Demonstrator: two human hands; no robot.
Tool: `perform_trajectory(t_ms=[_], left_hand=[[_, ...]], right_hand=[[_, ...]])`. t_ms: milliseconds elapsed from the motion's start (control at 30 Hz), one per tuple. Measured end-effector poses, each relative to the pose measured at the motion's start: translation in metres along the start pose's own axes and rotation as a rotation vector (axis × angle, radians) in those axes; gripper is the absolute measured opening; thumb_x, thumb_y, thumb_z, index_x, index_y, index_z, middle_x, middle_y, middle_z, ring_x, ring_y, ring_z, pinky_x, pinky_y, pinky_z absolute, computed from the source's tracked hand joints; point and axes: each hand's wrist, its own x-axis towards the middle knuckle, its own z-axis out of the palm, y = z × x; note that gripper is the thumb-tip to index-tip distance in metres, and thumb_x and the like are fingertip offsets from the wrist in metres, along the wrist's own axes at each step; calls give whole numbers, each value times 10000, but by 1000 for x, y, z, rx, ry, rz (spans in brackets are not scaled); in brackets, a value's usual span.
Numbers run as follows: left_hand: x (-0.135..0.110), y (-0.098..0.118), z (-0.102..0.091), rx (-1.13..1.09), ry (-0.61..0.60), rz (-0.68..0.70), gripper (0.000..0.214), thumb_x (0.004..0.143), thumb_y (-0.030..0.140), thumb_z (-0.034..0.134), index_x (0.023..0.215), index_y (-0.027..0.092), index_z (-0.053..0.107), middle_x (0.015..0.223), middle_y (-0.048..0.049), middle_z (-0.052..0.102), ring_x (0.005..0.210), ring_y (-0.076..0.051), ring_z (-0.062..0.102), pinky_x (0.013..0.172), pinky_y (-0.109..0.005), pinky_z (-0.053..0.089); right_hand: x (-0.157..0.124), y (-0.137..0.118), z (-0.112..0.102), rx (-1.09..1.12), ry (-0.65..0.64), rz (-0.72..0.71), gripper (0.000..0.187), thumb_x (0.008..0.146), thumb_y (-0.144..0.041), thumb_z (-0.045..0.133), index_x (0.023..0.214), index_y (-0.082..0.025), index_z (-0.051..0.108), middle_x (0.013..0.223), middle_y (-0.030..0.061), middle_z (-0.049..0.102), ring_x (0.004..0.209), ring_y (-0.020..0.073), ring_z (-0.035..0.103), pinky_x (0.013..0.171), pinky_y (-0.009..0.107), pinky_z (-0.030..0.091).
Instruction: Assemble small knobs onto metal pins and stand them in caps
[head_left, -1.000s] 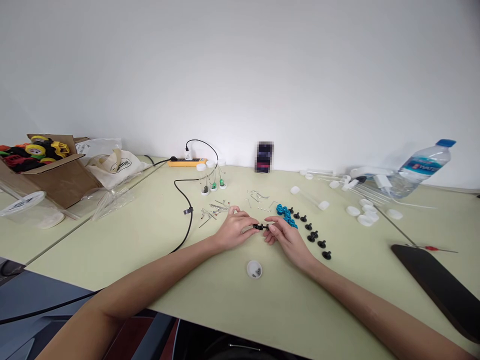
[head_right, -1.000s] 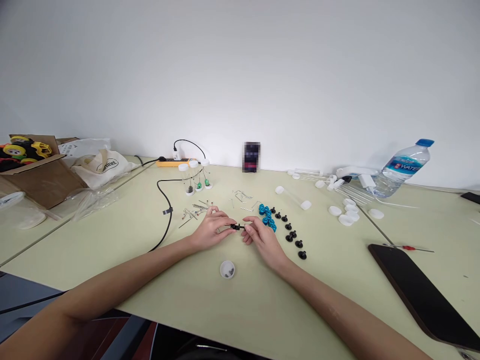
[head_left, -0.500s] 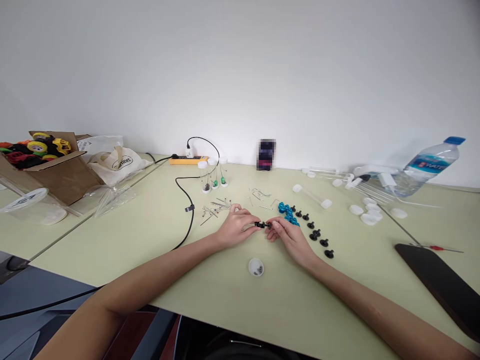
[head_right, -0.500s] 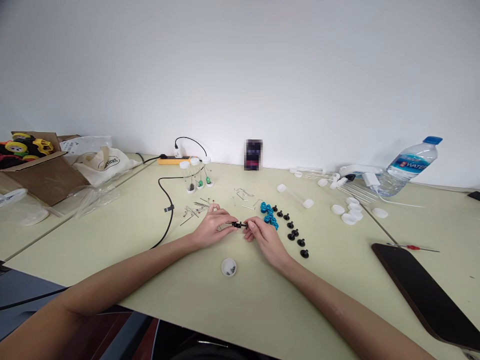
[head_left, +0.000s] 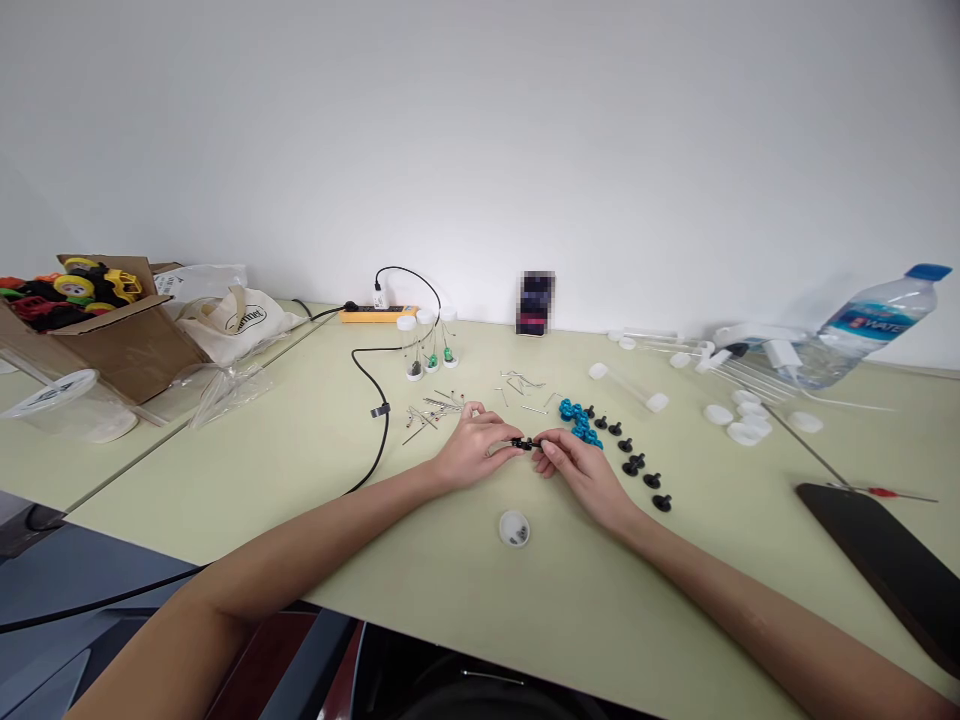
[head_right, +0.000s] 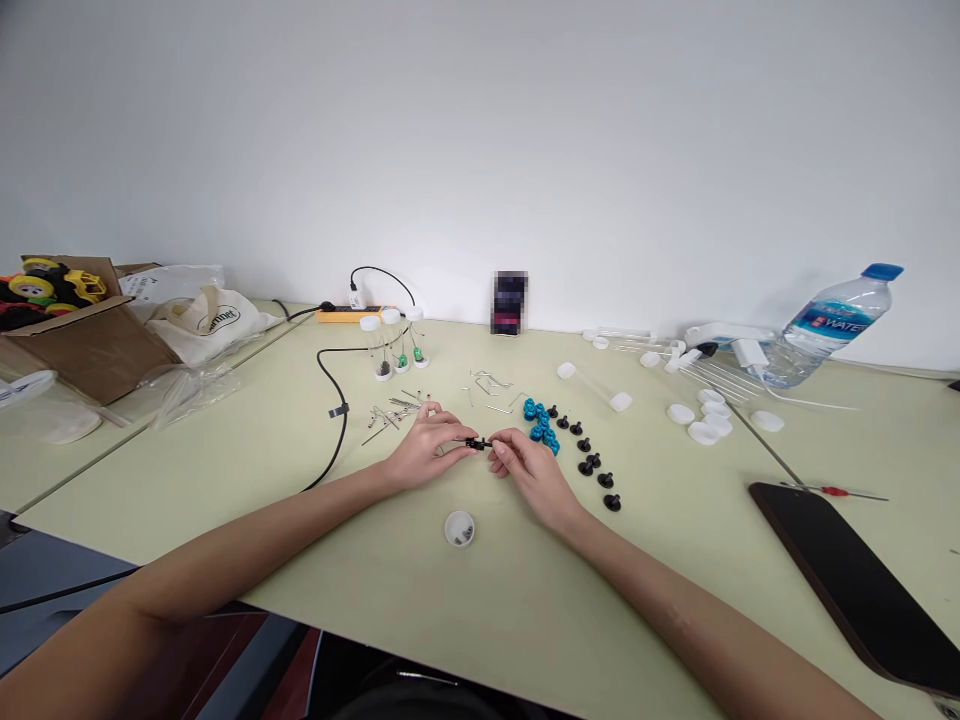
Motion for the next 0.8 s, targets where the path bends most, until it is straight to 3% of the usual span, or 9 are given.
perform_trajectory(t_ms=[133,300,500,800], left_hand=[[0,0,-1,8,1,-11,253,852,391,454,955,223,612,862,-14,670,817,-139,575,884,-351,280],[0,2,-1,-2,0,-13,260,851,396,454,958,222,614,853,-15,667,808,-139,575,884,-349,285],[0,2,-1,-19,15,-19,252,853,390,453,938,218,616,851,-15,667,812,-139,573,880,-350,280],[-2,1,1,-40,2,29,254,854,390,451,943,215,611,848,-20,665,815,-138,564,870,-340,284]], right_hand=[[-1,0,0,3,28,8,316,887,-435,350,1070,-214,484,818,32,610,731,161,600,721,324,494],[-1,0,0,6,9,-14,313,893,-435,327,990,-205,516,825,44,607,728,163,596,699,319,499],[-2,-2,1,-7,21,15,298,863,-433,403,1063,-224,476,803,22,604,731,165,595,715,329,488],[-1,-1,0,-28,-20,6,249,877,-398,383,883,-203,538,732,20,598,691,158,577,665,305,472]])
